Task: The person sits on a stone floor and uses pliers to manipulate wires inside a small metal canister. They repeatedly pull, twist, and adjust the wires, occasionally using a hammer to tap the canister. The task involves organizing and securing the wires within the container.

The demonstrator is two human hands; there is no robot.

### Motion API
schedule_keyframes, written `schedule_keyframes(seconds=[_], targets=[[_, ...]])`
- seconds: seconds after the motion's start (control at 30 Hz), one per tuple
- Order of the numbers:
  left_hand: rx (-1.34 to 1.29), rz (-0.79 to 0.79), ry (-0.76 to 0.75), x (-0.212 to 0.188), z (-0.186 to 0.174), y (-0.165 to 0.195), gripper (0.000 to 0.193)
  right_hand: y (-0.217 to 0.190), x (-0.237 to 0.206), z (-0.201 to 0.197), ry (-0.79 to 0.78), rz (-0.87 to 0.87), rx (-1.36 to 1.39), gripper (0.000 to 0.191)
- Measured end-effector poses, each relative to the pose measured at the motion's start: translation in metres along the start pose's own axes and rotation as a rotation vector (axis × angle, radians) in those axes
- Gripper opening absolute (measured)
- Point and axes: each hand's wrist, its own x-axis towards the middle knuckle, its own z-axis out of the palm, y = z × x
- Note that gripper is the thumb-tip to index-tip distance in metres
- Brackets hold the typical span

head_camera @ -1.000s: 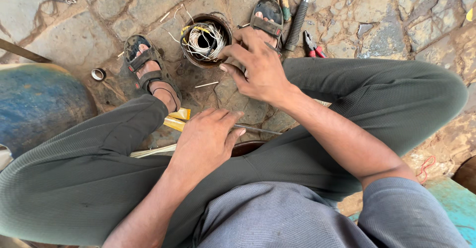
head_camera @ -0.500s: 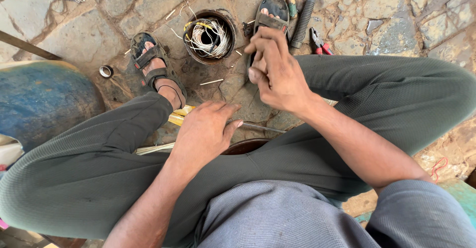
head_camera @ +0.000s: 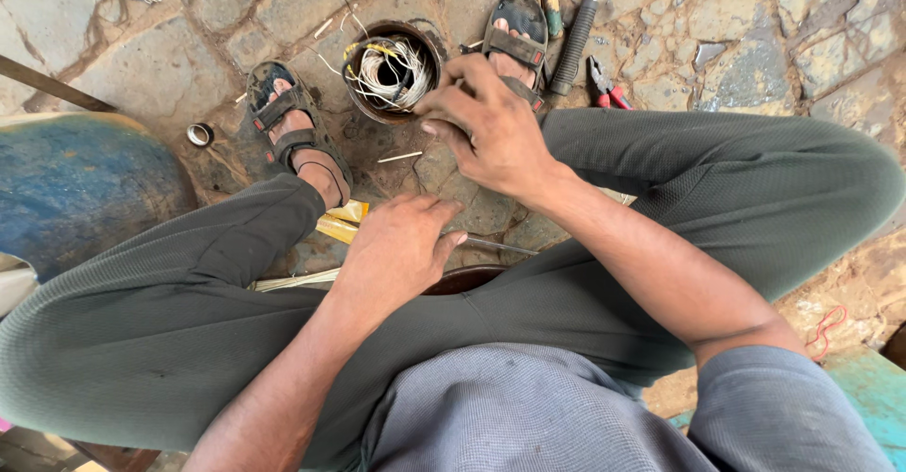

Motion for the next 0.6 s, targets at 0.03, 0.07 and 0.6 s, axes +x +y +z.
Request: schedule_keyframes(seconds=[0.03,0.07,0.6], targets=[[0.004,-0.004,-0.005,0.0,0.0,0.0,0.035,0.001,0.002,0.001,-0.001,-0.021,-0.052,0.018],[0.003,-0.003,0.0,-0.001,0.0,-0.001,0.035,0.001,0.003,0.002,-0.003,-0.041,-0.102,0.02],[-0.007,-0.064,0.026,-0.002,-0.003,-0.014,0.032,0.002,0.001,0.005,0.016,-0.251,-0.199,0.017]])
